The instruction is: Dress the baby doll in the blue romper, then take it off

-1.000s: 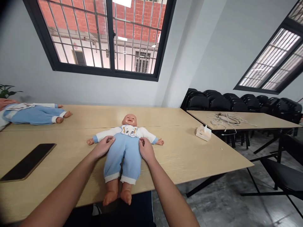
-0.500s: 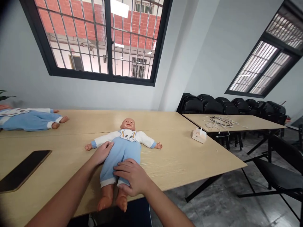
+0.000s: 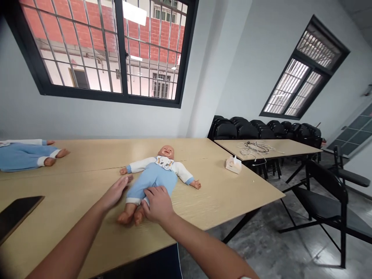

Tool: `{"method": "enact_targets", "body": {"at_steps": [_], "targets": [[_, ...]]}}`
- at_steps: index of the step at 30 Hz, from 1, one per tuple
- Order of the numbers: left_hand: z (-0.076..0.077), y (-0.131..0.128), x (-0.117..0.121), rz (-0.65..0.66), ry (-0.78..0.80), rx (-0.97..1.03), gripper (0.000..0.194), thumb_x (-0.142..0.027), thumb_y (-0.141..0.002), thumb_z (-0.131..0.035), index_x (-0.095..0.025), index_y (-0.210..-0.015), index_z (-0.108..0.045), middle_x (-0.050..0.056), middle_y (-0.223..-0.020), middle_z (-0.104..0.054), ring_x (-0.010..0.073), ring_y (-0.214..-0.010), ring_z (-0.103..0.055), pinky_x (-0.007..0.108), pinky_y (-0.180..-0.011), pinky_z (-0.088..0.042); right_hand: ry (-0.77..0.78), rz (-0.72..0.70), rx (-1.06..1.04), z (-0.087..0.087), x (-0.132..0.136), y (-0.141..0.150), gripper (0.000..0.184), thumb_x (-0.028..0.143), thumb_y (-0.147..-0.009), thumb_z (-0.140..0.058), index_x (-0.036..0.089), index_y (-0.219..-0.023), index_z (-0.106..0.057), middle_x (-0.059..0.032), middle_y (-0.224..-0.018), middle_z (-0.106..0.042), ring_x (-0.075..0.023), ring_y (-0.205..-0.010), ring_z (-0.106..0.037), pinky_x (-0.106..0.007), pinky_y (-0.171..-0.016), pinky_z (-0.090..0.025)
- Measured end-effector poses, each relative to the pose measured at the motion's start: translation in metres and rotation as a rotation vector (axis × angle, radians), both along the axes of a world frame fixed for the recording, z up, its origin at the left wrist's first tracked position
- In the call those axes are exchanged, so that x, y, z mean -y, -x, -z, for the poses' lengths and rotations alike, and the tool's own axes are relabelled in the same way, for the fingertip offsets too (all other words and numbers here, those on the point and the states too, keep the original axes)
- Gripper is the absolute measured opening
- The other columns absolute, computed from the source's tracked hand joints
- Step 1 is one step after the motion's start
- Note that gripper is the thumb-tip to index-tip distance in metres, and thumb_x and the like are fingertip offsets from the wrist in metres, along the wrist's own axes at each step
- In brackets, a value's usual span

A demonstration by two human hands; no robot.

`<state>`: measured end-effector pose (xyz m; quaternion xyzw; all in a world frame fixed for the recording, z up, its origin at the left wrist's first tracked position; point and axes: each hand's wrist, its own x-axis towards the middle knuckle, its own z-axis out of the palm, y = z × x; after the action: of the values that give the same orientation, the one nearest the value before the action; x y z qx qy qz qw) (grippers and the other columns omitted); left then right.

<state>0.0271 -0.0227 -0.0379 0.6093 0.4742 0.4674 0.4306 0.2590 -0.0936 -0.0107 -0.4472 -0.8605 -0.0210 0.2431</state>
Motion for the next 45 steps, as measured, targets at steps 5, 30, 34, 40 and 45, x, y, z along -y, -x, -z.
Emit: {"method": "enact_targets", "body": {"at_steps": [5,30,34,40,45], "targets": [[0.0,0.004,-0.002,-0.27,0.012,-0.07,0.058,-0.069,-0.085,-0.054,-0.018,-0.111,-0.064,0.011,-0.11,-0.072,0.0262,-0.103,-0.067,0.038,-0.096,-0.051,-0.016,0.197,0.077,-0.001,-0.065,-0.015,0.037,0.044,-0.104,-0.045,0.019,-0.12,-0.069,-0.0114,-0.116,-0.069,-0.0262,-0.107,-0.058,-0.043,-0.1,-0.036],[-0.001,-0.025,-0.004,0.122,0.103,-0.558,0.029,-0.041,-0.088,-0.039,-0.022,-0.067,-0.035,0.001,-0.069,-0.05,0.0192,-0.071,-0.047,0.03,-0.066,-0.029,-0.127,0.703,-0.043,-0.005,-0.299,-0.157,0.043,0.034,-0.102,-0.037,0.011,-0.133,-0.059,-0.0207,-0.144,-0.053,-0.0327,-0.132,-0.043,-0.044,-0.114,-0.021],[-0.019,-0.023,-0.014,0.284,0.188,-0.563,0.031,-0.041,-0.088,-0.042,-0.021,-0.066,-0.033,-0.002,-0.067,-0.044,0.016,-0.066,-0.041,0.029,-0.061,-0.024,-0.111,0.688,-0.242,0.016,-0.254,-0.116,0.045,0.038,-0.102,-0.035,0.017,-0.137,-0.054,-0.0182,-0.145,-0.051,-0.0327,-0.134,-0.042,-0.05,-0.112,-0.026],[-0.026,-0.023,-0.026,0.298,0.228,-0.644,0.03,-0.038,-0.084,-0.046,-0.02,-0.061,-0.054,0.0,-0.061,-0.053,0.0167,-0.059,-0.048,0.03,-0.057,-0.027,-0.088,0.388,-0.048,0.019,-0.189,-0.085,0.022,0.03,-0.1,-0.041,0.019,-0.102,-0.06,-0.0136,-0.105,-0.066,-0.0283,-0.102,-0.059,-0.039,-0.092,-0.039],[-0.015,-0.022,-0.019,0.173,0.029,-0.799,0.034,-0.039,-0.086,-0.045,-0.02,-0.067,-0.067,0.004,-0.071,-0.068,0.0196,-0.068,-0.057,0.031,-0.065,-0.035,0.014,0.457,0.003,0.011,-0.17,-0.077,0.018,0.02,-0.098,-0.04,0.021,-0.087,-0.054,-0.0073,-0.083,-0.065,-0.0227,-0.078,-0.061,-0.032,-0.069,-0.032]]}}
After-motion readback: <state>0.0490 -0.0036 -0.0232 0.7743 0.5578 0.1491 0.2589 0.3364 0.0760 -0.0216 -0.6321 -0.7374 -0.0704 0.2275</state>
